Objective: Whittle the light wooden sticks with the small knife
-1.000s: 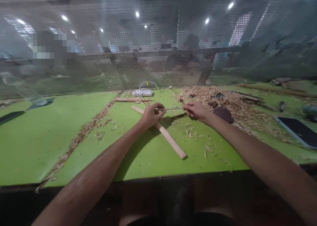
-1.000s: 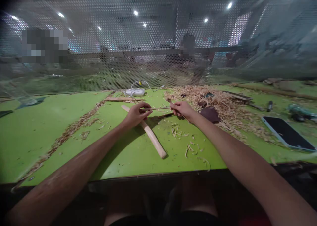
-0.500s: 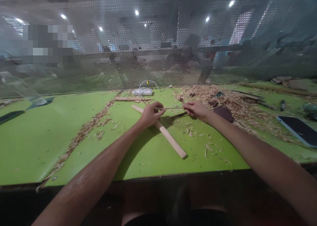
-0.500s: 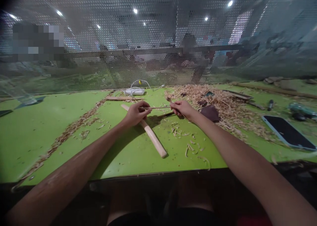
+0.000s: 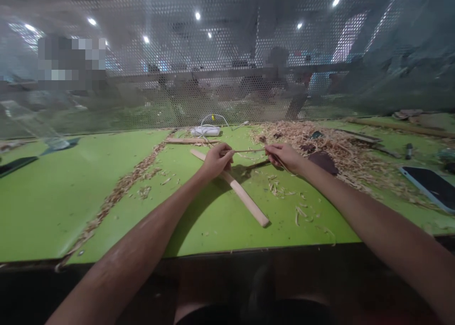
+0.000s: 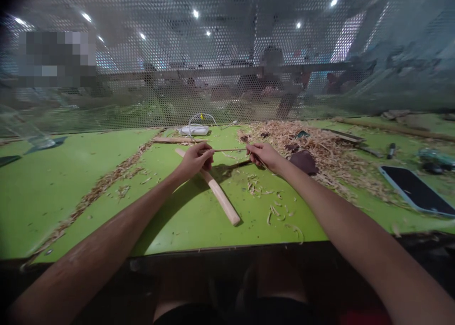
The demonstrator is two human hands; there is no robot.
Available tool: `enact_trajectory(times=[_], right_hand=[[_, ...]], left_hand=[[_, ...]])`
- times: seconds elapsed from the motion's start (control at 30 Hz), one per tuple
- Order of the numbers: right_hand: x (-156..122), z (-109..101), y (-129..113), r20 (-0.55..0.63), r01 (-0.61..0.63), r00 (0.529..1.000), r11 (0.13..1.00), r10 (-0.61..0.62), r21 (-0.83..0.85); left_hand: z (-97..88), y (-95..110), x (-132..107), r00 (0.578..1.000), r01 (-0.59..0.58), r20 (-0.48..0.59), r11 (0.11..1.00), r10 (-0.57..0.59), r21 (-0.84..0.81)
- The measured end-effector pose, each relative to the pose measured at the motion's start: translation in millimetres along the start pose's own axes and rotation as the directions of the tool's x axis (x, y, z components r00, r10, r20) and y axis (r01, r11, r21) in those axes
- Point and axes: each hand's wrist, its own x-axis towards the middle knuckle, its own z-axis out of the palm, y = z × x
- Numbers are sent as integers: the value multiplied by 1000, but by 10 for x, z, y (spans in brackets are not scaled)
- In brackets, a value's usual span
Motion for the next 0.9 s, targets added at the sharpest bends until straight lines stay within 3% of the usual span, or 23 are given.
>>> enact_trajectory(times=[0.33,0.47,0.67,0.9], right_hand=[[21,7,23,19,34,999,999,-33,-24],[-5,-41,1,74,38,997,993,-30,-110],[-3,-71,-15,85,96,994,922,-69,-374],[-146,87,-153,115,252,967,773,-228,-582]], left_hand=[[14,28,-1,999,30,-25,999,-30,-26],[-9,-16,18,999,26,-42,1000,-26,-3],[-39,-65,53,992,-75,-78,966,97,249],[-11,-18,45,993,-55,-61,837,104,545]])
